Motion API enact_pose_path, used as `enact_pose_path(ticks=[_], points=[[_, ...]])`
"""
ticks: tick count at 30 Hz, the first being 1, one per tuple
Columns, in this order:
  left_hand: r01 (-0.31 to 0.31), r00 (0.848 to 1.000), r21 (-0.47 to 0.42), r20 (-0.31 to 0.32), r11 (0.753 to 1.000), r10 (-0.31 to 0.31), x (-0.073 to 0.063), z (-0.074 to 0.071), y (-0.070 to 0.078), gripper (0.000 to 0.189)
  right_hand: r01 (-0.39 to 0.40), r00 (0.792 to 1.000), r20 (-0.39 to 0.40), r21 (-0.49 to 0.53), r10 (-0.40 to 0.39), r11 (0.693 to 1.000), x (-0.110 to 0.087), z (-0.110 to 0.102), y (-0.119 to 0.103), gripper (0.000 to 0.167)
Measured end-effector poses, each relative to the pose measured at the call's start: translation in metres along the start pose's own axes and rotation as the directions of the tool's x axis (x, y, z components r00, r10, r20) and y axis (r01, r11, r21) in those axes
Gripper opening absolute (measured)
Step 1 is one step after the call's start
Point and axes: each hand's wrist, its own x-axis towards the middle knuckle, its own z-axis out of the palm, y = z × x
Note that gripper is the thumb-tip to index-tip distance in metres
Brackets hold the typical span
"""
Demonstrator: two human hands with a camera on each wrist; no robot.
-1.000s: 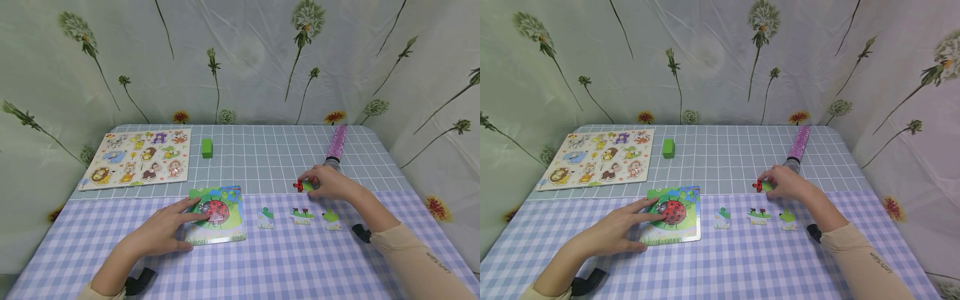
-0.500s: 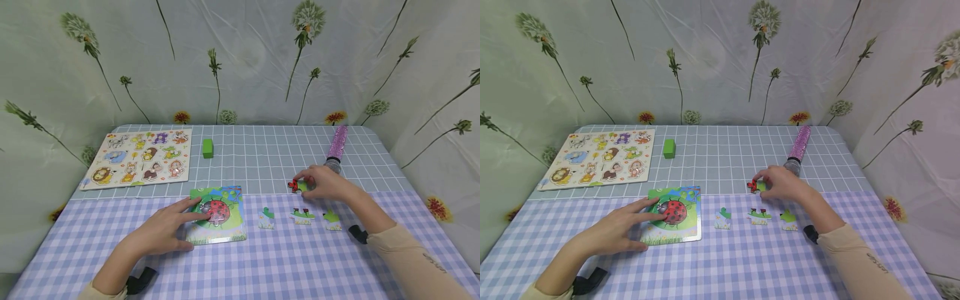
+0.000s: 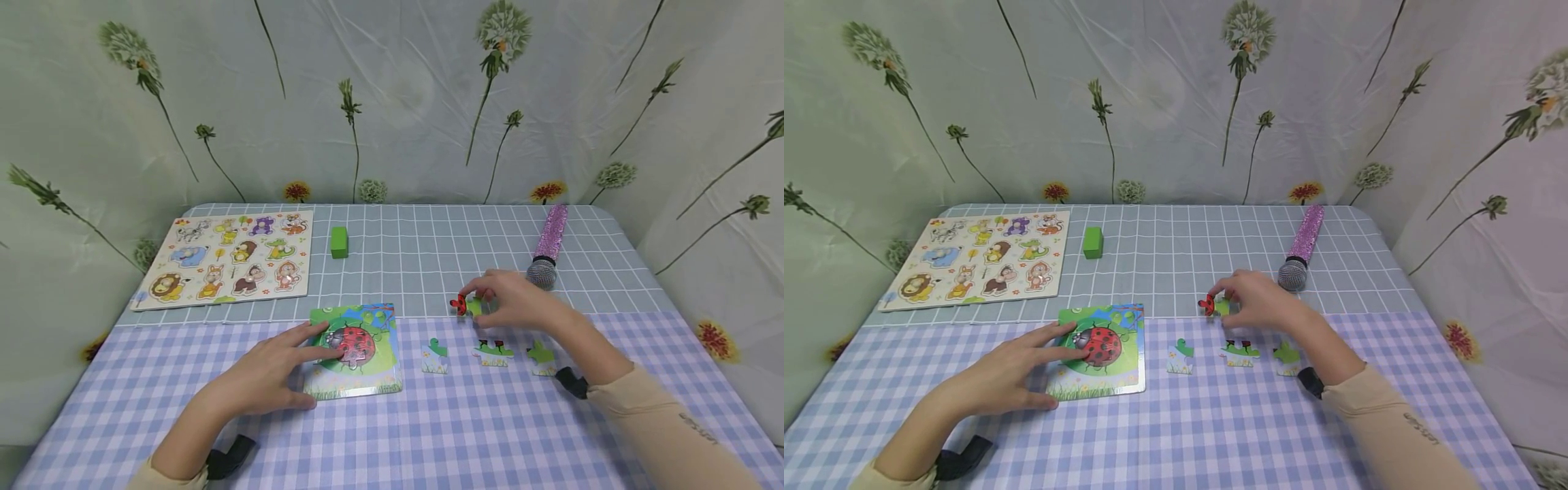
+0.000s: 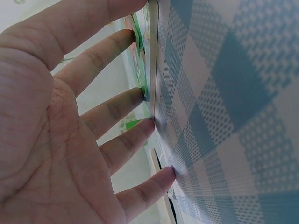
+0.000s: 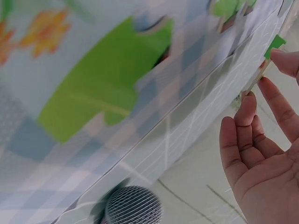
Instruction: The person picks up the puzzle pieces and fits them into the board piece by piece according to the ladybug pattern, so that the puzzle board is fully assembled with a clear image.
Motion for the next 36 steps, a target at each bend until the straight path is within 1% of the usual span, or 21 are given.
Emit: enact_pose_path(ticks=[4, 9, 16, 20, 28, 32, 36], points=[[0.002, 1.0, -0.006, 0.004, 1.0, -0.002, 0.0, -0.001, 0.0, 0.077, 0.022, 1.0, 0.005, 0.018, -0.022, 1.0, 0.003, 0.002, -0.009, 0.046], [-0.005, 1.0, -0.005, 0.002, 1.0, 0.005, 0.0, -0.001, 0.0, 0.077, 0.068, 0.998, -0.004, -0.001, -0.068, 0.998, 0.008, 0.004, -0.019, 0.046], [-0.006, 1.0, -0.004, 0.004, 1.0, 0.006, 0.001, -0.001, -0.001, 0.077, 0.086, 0.996, 0.022, 0.019, -0.087, 0.996, 0.016, 0.01, -0.033, 0.045], [-0.005, 1.0, -0.004, 0.006, 1.0, 0.005, 0.001, -0.001, -0.002, 0.077, 0.108, 0.994, 0.029, 0.006, -0.108, 0.994, 0.022, 0.014, -0.04, 0.045], [-0.011, 1.0, 0.0, 0.004, 1.0, 0.011, 0.001, -0.001, -0.003, 0.077, 0.177, 0.983, 0.041, 0.007, -0.178, 0.984, 0.03, 0.021, -0.058, 0.045], [-0.009, 1.0, 0.002, 0.005, 1.0, 0.009, 0.001, -0.001, -0.003, 0.076, 0.223, 0.974, 0.044, -0.004, -0.222, 0.975, 0.034, 0.026, -0.066, 0.045], [-0.012, 1.0, 0.0, 0.002, 1.0, 0.012, 0.001, -0.001, -0.002, 0.076, 0.241, 0.968, 0.065, 0.001, -0.241, 0.97, 0.037, 0.03, -0.074, 0.047]])
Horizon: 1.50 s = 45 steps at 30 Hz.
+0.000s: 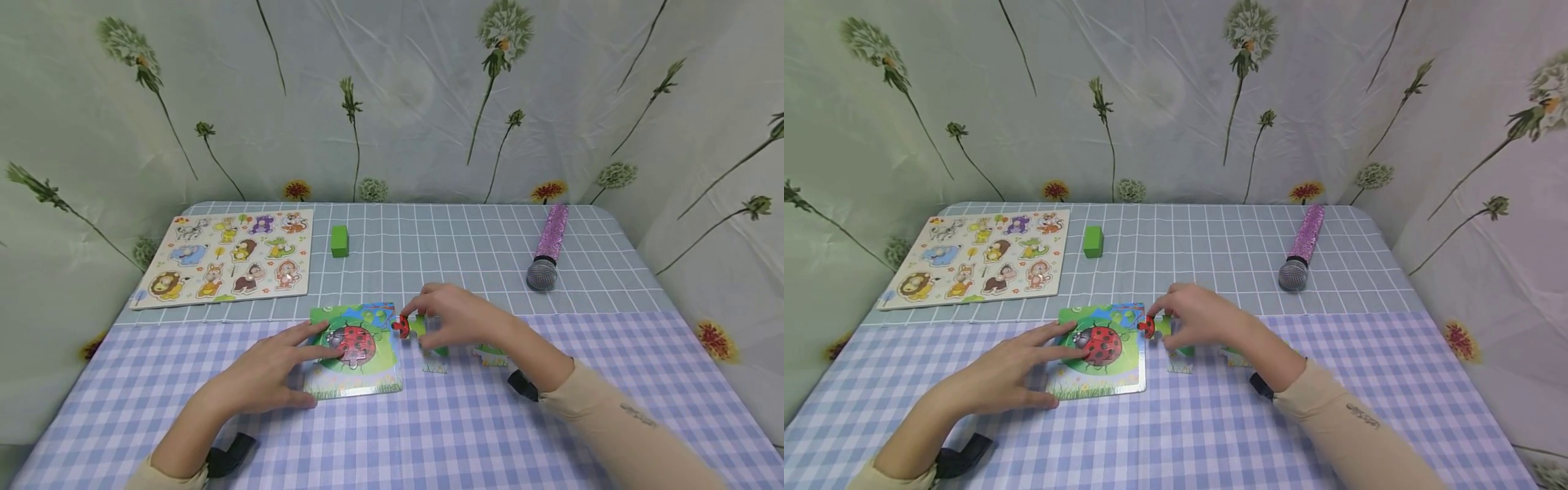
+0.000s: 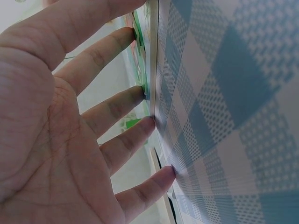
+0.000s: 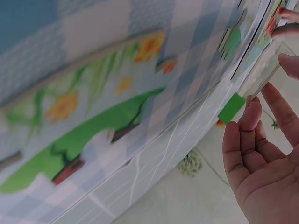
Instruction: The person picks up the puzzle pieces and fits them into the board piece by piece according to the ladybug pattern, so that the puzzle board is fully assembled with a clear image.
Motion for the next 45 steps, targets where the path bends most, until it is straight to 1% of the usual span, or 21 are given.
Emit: enact_pose_path(ticks=[7, 14, 23, 32, 37, 45], points=[[-0.001, 1.0, -0.005, -0.004, 1.0, 0.001, 0.0, 0.0, 0.0, 0.074, 0.005, 0.999, 0.038, 0.004, -0.005, 1.0, 0.01, 0.006, -0.009, 0.046], [0.002, 1.0, -0.013, 0.002, 1.0, -0.002, 0.0, 0.0, 0.0, 0.074, 0.046, 0.998, 0.047, -0.011, -0.045, 0.999, 0.016, 0.009, -0.015, 0.043], [0.01, 1.0, -0.008, 0.008, 1.0, -0.009, 0.0, -0.001, 0.001, 0.074, 0.042, 0.997, 0.07, -0.025, -0.04, 0.999, 0.022, 0.014, -0.022, 0.042], [0.022, 1.0, -0.003, 0.018, 1.0, -0.022, 0.001, -0.002, 0.002, 0.074, 0.091, 0.99, 0.113, -0.062, -0.084, 0.994, 0.034, 0.018, -0.03, 0.041], [0.025, 0.999, -0.003, 0.021, 1.0, -0.025, 0.001, -0.002, 0.002, 0.073, 0.122, 0.986, 0.122, -0.076, -0.112, 0.99, 0.039, 0.02, -0.032, 0.04], [0.029, 0.999, -0.007, 0.026, 1.0, -0.029, 0.001, -0.001, 0.001, 0.073, 0.1, 0.984, 0.152, -0.074, -0.088, 0.992, 0.044, 0.022, -0.034, 0.039]])
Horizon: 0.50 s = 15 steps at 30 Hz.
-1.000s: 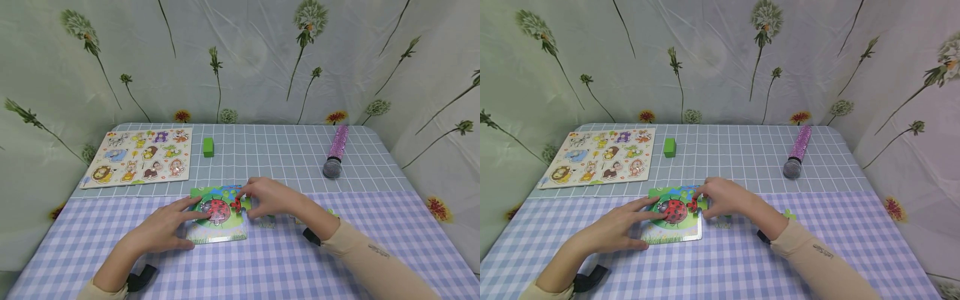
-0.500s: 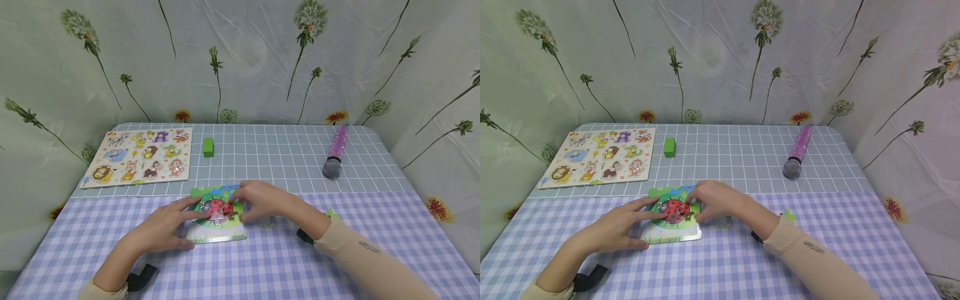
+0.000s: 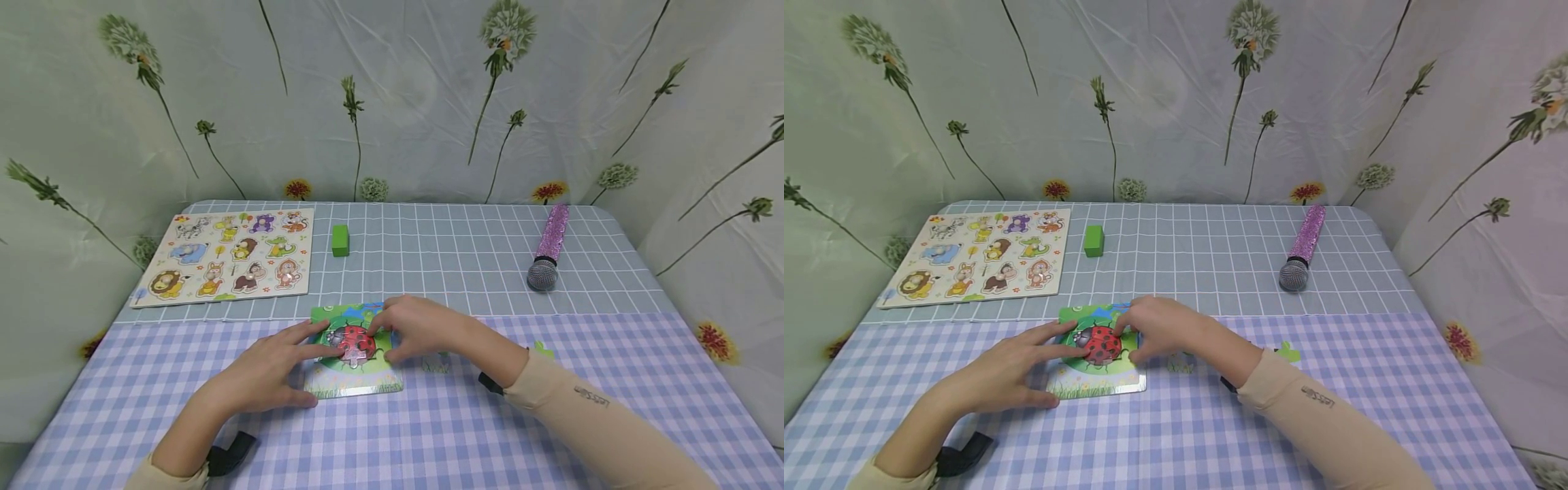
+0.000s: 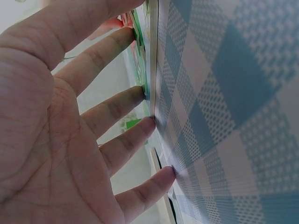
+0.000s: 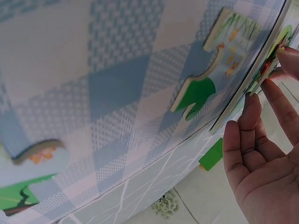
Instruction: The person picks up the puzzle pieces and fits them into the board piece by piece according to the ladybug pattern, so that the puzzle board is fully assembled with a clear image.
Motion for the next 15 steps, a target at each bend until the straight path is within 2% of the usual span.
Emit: enact_pose_path(ticks=[15], points=[[0.002, 1.0, -0.004, 0.005, 1.0, -0.002, 0.0003, -0.0006, 0.001, 0.074, 0.002, 1.0, 0.025, -0.049, 0.0, 0.999, 0.0044, -0.0002, -0.0007, 0.04]])
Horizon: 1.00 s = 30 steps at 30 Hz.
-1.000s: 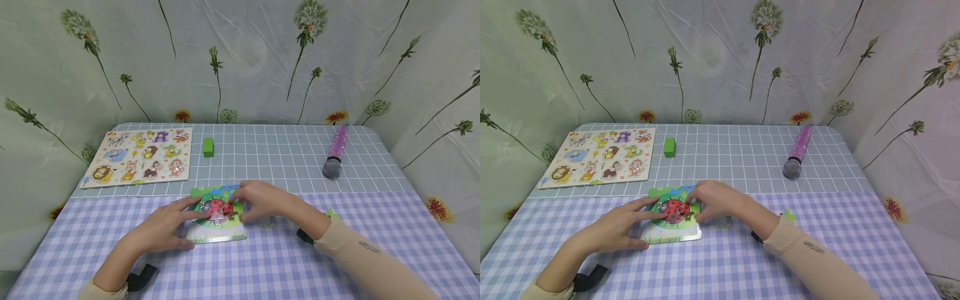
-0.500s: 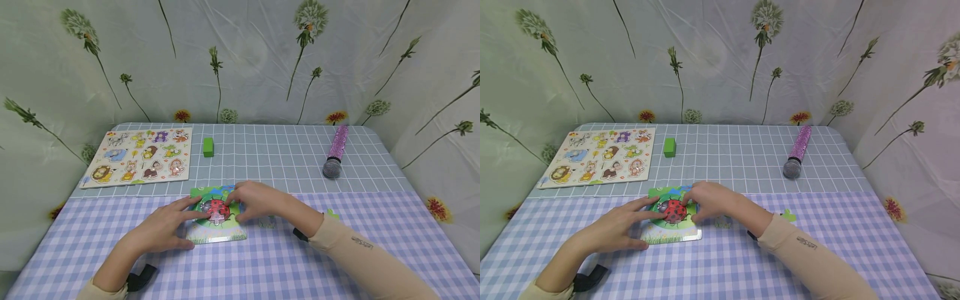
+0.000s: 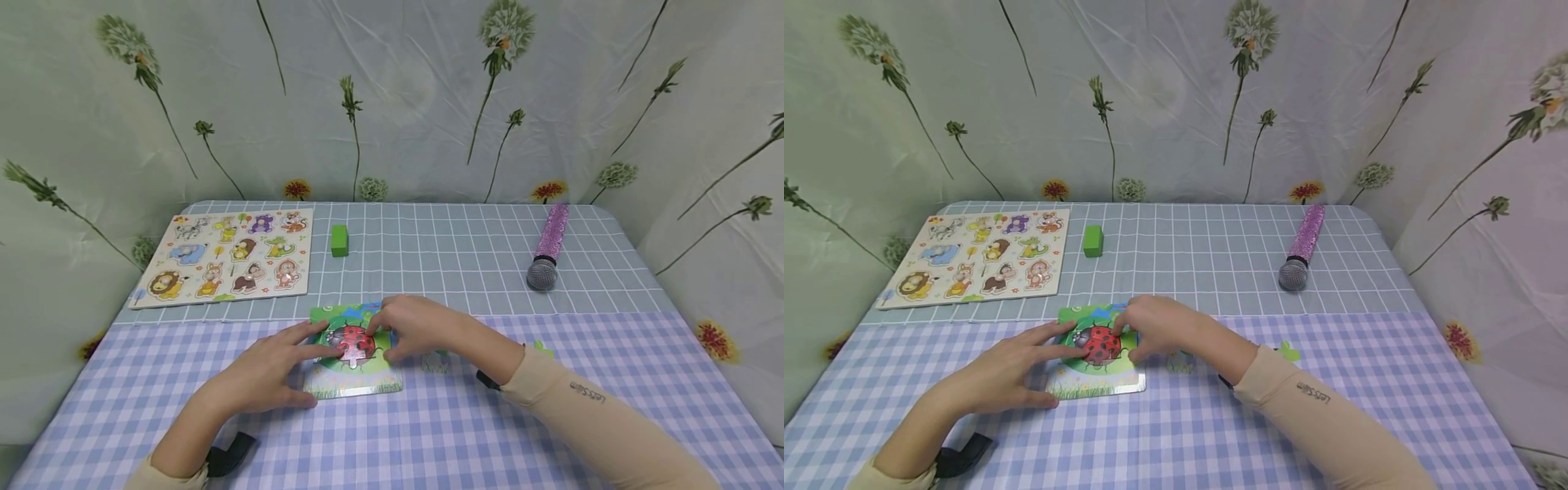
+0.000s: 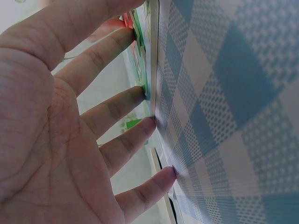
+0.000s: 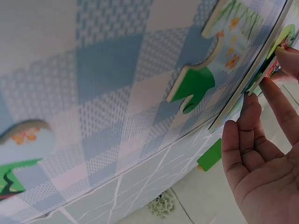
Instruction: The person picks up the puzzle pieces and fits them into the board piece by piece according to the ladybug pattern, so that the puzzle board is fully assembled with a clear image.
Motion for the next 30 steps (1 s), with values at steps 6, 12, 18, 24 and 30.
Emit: enact_pose_path(ticks=[6, 12, 18, 24, 30], points=[[-0.004, 1.0, 0.003, -0.008, 1.0, 0.004, 0.0003, 0.0001, 0.0005, 0.074, -0.012, 1.0, 0.006, 0.0, 0.012, 1.0, 0.0008, -0.0004, -0.0004, 0.04], [-0.012, 1.0, 0.001, -0.018, 1.0, 0.012, 0.0, -0.0004, 0.0006, 0.074, -0.024, 1.0, 0.013, 0.002, 0.024, 1.0, 0.0005, -0.0017, -0.0017, 0.041], [-0.007, 1.0, -0.005, -0.008, 1.0, 0.007, -0.0006, 0.0004, 0.0003, 0.074, -0.027, 0.999, 0.022, -0.004, 0.027, 1.0, 0.0016, -0.0003, -0.0015, 0.043], [0.001, 1.0, -0.003, -0.005, 1.0, -0.001, -0.0007, 0.0004, 0.0002, 0.075, -0.013, 1.0, 0.012, -0.008, 0.013, 1.0, 0.0025, 0.001, 0.0, 0.042], [-0.002, 1.0, -0.002, -0.01, 1.0, 0.002, -0.0002, 0.0001, 0.0007, 0.075, -0.012, 1.0, 0.009, -0.005, 0.012, 1.0, 0.0023, 0.0009, 0.0001, 0.042]])
